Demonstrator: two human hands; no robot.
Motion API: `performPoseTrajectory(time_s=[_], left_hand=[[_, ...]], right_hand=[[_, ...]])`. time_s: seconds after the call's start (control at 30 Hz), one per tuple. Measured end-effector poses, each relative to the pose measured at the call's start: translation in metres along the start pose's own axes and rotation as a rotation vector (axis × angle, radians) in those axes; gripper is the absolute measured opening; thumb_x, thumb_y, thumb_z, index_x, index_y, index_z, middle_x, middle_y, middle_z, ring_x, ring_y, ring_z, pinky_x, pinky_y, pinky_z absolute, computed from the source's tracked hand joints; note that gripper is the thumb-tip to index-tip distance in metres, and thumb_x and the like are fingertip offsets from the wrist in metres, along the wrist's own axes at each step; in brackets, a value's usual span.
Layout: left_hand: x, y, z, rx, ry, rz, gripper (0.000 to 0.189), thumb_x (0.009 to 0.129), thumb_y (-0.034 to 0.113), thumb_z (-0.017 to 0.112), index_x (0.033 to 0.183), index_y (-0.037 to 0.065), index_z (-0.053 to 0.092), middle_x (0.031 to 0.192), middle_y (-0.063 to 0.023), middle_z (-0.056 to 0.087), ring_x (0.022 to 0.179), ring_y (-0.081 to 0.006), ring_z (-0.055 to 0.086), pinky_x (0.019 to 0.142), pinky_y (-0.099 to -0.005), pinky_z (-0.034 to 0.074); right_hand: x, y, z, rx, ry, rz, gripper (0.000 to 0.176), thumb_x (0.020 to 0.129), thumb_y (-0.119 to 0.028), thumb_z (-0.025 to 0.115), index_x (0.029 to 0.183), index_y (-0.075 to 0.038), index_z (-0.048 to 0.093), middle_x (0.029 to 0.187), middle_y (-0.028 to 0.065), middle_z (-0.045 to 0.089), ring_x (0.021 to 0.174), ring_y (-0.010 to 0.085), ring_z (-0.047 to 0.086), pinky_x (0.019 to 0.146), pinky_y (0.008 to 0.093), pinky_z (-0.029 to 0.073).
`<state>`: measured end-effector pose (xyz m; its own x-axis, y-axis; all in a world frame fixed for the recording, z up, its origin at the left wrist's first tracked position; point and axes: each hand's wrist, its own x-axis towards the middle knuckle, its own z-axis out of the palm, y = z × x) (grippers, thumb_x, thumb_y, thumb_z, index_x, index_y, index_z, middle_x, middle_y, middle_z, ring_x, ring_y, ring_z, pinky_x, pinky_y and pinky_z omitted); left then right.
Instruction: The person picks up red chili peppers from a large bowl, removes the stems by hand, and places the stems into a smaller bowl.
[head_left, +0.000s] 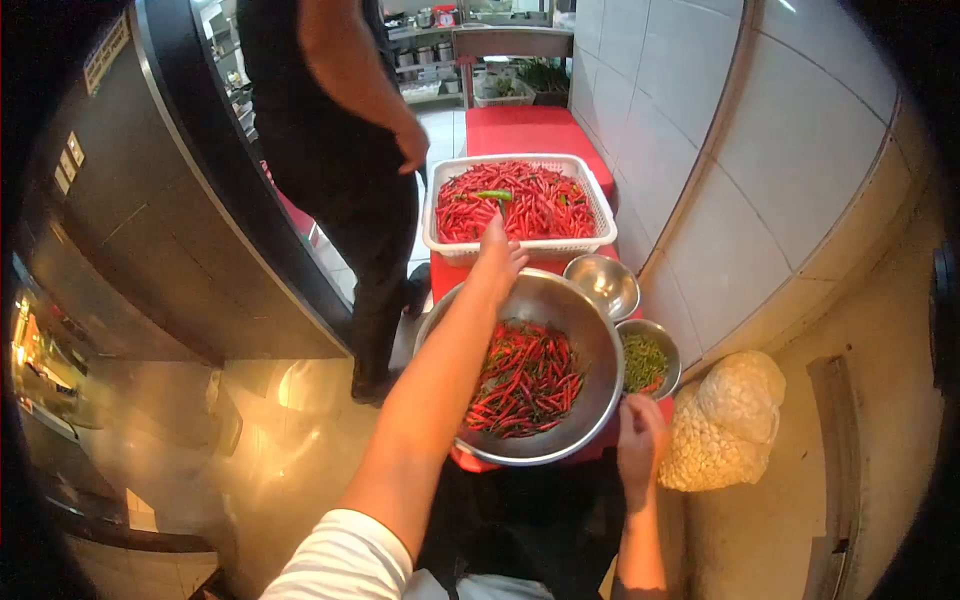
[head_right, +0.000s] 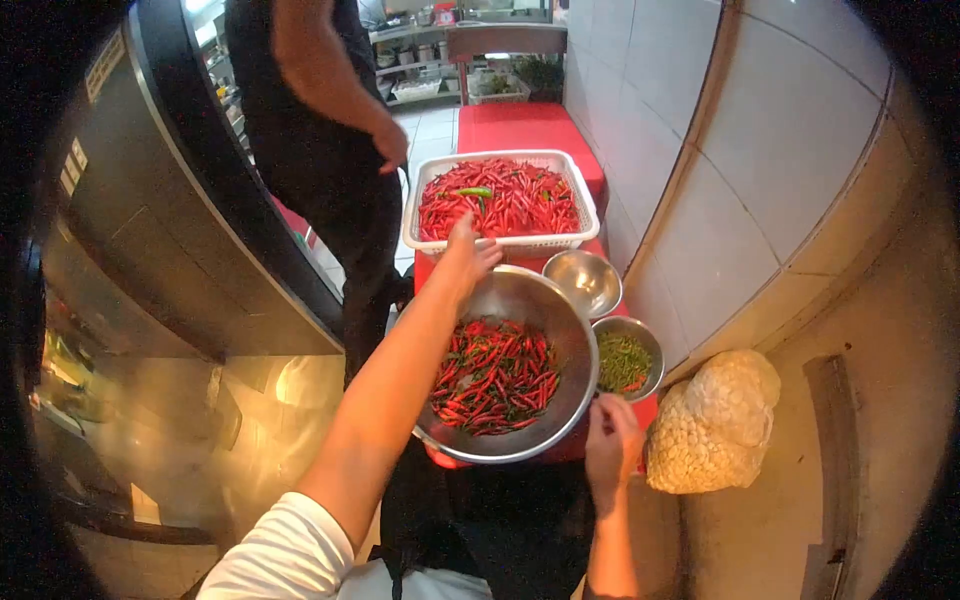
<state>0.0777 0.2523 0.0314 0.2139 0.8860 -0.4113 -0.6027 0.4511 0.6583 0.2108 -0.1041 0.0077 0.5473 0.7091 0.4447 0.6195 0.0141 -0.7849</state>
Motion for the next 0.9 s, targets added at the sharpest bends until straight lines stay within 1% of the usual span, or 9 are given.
performPoseTrajectory(time_s=[0.03,0.2,0.33,0.37,0.47,0.57,0.67,0.8,0.9], left_hand=[[0.0,-0.001,-0.006,0.116,0.029,0.061,0.053,0.1,0.034,0.054,0.135,-0.004,0.043,0.126,-0.0227,0.059,0.107,-0.0299,0.064,0.088,-0.0423,0.055],[-0.06,-0.015,-0.083,0.609,-0.223,0.299,0.029,0.099,0.022,0.052,0.112,-0.001,0.064,0.099,-0.0131,0.071,0.078,-0.017,0.069,0.068,-0.0269,0.054],[-0.112,-0.001,-0.122,1.272,-0.229,0.373,0.02,0.093,0.016,0.063,0.086,-0.002,0.07,0.074,-0.0058,0.068,0.066,-0.0108,0.063,0.061,-0.0268,0.05],[-0.121,-0.001,-0.132,1.458,-0.217,0.462,0.024,0.087,0.02,0.07,0.079,-0.003,0.071,0.068,-0.0115,0.069,0.063,-0.0201,0.067,0.062,-0.0349,0.051],[-0.147,-0.004,-0.147,1.916,-0.249,0.505,0.027,0.082,0.026,0.074,0.084,-0.001,0.074,0.075,-0.0197,0.07,0.071,-0.0332,0.07,0.068,-0.0438,0.054],[-0.154,-0.019,-0.151,2.073,-0.321,0.494,0.03,0.078,0.031,0.076,0.083,0.002,0.074,0.079,-0.0236,0.069,0.077,-0.0406,0.068,0.072,-0.0487,0.054],[-0.143,-0.043,-0.154,2.219,-0.313,0.582,0.032,0.075,0.033,0.078,0.08,0.003,0.071,0.078,-0.0215,0.069,0.077,-0.0387,0.069,0.073,-0.0484,0.055],[-0.126,-0.058,-0.156,2.33,-0.37,0.756,0.039,0.074,0.032,0.08,0.091,0.001,0.063,0.083,-0.0172,0.068,0.08,-0.033,0.07,0.07,-0.0422,0.056],[-0.123,-0.069,-0.157,2.457,-0.332,0.859,0.022,0.078,0.019,0.068,0.094,0.003,0.065,0.086,-0.0137,0.068,0.084,-0.0271,0.071,0.067,-0.0378,0.058]], right_hand=[[-0.006,-0.003,-0.002,0.043,-0.027,0.092,0.011,0.09,-0.005,0.066,0.094,0.005,0.068,0.096,0.0136,0.07,0.088,0.0226,0.068,0.075,0.0302,0.053],[-0.021,-0.004,-0.013,0.091,-0.106,0.183,0.01,0.091,-0.004,0.064,0.093,0.005,0.067,0.094,0.0138,0.069,0.089,0.0241,0.067,0.081,0.033,0.051],[-0.014,-0.012,-0.001,0.125,-0.128,0.174,0.01,0.09,-0.004,0.064,0.094,0.004,0.067,0.093,0.0142,0.069,0.09,0.0258,0.066,0.083,0.0351,0.051],[-0.013,-0.004,0.005,0.127,-0.123,0.144,0.01,0.09,-0.004,0.064,0.094,0.004,0.067,0.094,0.0143,0.069,0.09,0.0262,0.066,0.083,0.0353,0.051],[-0.009,-0.01,0.013,0.091,-0.09,0.049,0.009,0.089,-0.004,0.065,0.094,0.003,0.068,0.094,0.0143,0.069,0.09,0.0288,0.066,0.082,0.0364,0.051],[-0.014,-0.019,0.016,0.062,-0.082,0.035,0.009,0.088,-0.004,0.066,0.093,0.002,0.068,0.093,0.014,0.069,0.089,0.0304,0.066,0.081,0.0373,0.051],[-0.021,-0.022,0.019,0.035,-0.075,-0.01,0.008,0.086,-0.004,0.067,0.093,0.001,0.068,0.092,0.0138,0.069,0.088,0.0315,0.066,0.08,0.0384,0.052],[-0.028,-0.027,0.018,-0.024,-0.077,-0.079,0.008,0.084,-0.004,0.069,0.092,-0.001,0.069,0.092,0.0134,0.069,0.088,0.0319,0.066,0.078,0.0394,0.053],[-0.03,-0.033,0.019,-0.028,-0.091,-0.096,0.007,0.084,-0.004,0.069,0.09,-0.001,0.068,0.092,0.013,0.069,0.088,0.0318,0.066,0.077,0.0397,0.053]])
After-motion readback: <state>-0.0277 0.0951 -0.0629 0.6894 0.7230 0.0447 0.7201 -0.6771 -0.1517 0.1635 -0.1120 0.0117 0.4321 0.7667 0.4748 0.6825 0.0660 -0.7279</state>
